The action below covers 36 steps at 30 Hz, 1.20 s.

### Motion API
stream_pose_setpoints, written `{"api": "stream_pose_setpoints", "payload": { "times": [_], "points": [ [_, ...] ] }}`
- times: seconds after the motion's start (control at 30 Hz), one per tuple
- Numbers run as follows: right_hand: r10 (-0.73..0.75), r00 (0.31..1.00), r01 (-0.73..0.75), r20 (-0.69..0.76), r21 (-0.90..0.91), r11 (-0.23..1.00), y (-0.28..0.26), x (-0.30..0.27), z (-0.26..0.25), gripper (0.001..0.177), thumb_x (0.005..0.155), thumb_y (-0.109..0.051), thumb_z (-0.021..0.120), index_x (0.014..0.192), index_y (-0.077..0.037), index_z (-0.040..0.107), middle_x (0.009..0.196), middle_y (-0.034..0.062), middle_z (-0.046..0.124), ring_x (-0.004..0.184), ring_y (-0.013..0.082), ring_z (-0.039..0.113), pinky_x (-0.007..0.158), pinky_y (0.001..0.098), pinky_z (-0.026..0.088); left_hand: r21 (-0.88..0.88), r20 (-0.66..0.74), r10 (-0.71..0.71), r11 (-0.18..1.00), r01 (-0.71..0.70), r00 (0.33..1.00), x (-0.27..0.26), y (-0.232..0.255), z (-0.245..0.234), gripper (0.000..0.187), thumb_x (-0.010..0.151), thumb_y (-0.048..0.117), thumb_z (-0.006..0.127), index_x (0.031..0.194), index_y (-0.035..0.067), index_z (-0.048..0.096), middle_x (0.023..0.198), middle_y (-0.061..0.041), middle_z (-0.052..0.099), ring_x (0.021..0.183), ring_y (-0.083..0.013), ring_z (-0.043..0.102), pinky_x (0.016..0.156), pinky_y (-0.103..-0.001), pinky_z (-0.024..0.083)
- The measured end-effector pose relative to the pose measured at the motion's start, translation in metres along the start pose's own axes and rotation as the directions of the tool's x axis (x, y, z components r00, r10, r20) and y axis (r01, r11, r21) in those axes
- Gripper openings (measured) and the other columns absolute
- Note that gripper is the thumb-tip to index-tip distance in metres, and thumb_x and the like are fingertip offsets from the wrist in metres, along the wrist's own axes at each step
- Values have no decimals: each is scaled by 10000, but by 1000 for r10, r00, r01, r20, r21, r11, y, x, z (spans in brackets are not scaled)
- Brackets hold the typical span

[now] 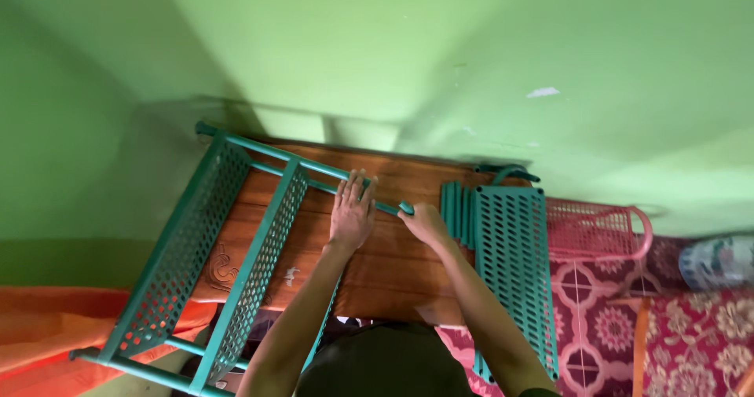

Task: The person assembles a green plastic shelving unit by inserting vertical rods into side panels and attaching horizontal supports. The person repeatedly adjusts and repositions components on a wooden table, then places the assembled frame upright.

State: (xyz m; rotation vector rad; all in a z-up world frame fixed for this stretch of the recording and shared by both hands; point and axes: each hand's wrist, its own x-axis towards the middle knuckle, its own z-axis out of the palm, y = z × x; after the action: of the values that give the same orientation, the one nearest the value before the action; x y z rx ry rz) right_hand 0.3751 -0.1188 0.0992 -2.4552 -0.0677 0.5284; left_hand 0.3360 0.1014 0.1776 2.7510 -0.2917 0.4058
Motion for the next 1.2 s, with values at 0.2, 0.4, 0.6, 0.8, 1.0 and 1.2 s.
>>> {"api": "stream_pose_setpoints", "payload": {
  "times": [0.2, 0.4, 0.6, 0.8, 1.0, 1.2],
  "points": [
    [-79, 989, 94, -122, 120, 988, 27, -27, 33, 225, 860, -215, 654, 865, 5, 701, 739, 223, 676, 711, 413, 671, 614, 505, 487, -370, 15, 72, 927, -61, 997, -18, 32, -10, 289, 972, 222, 661, 1217, 71, 692, 1258, -121, 656, 1250, -320, 558, 1062, -472, 455],
    [-167, 970, 212, -178, 274, 938, 42, -65, 46, 233, 937, -245, 635, 935, -15, 668, 729, 172, 633, 675, 306, 631, 589, 432, 470, -839, 224, -38, 501, 212, 974, -22, 55, 33, 240, 953, 139, 709, 1160, 17, 705, 1055, -149, 725, 857, -234, 729, 745, -362, 600],
    [29, 998, -63, 58, 761, 646, 32, -121, 24, 386, 1058, -459, 470, 1012, -108, 626, 623, 1, 520, 491, 78, 471, 447, 235, 364, -781, 342, -308, 431, 451, 888, -9, 50, 69, 214, 1016, 154, 617, 1162, 44, 728, 1118, -120, 720, 859, -214, 739, 751, -311, 622],
    [145, 989, -95, 41, 919, 383, 73, -123, 36, 261, 1067, -373, 453, 1098, -136, 555, 719, -37, 474, 533, 44, 410, 459, 209, 315, -848, 324, -438, 258, 462, 839, 5, 66, 133, 425, 917, 215, 727, 1279, 15, 630, 1139, -145, 740, 968, -192, 732, 805, -349, 624],
    [277, 952, -38, -128, 852, 522, 129, -86, 42, 202, 1026, -246, 477, 1131, -92, 555, 752, 27, 596, 573, 113, 522, 479, 266, 412, -771, 463, -207, 385, 507, 862, -26, 128, 202, 626, 810, 231, 852, 1340, 6, 606, 1104, -159, 756, 1002, -210, 735, 869, -352, 592],
    [64, 898, 165, -435, 468, 868, 179, -65, 30, 328, 968, -256, 671, 1167, 6, 671, 995, 159, 746, 886, 290, 718, 792, 396, 558, -597, 664, -266, 373, 710, 699, -2, 145, 235, 660, 832, 309, 747, 1416, 48, 582, 1180, -173, 767, 1065, -254, 754, 917, -398, 622]
  ]
}}
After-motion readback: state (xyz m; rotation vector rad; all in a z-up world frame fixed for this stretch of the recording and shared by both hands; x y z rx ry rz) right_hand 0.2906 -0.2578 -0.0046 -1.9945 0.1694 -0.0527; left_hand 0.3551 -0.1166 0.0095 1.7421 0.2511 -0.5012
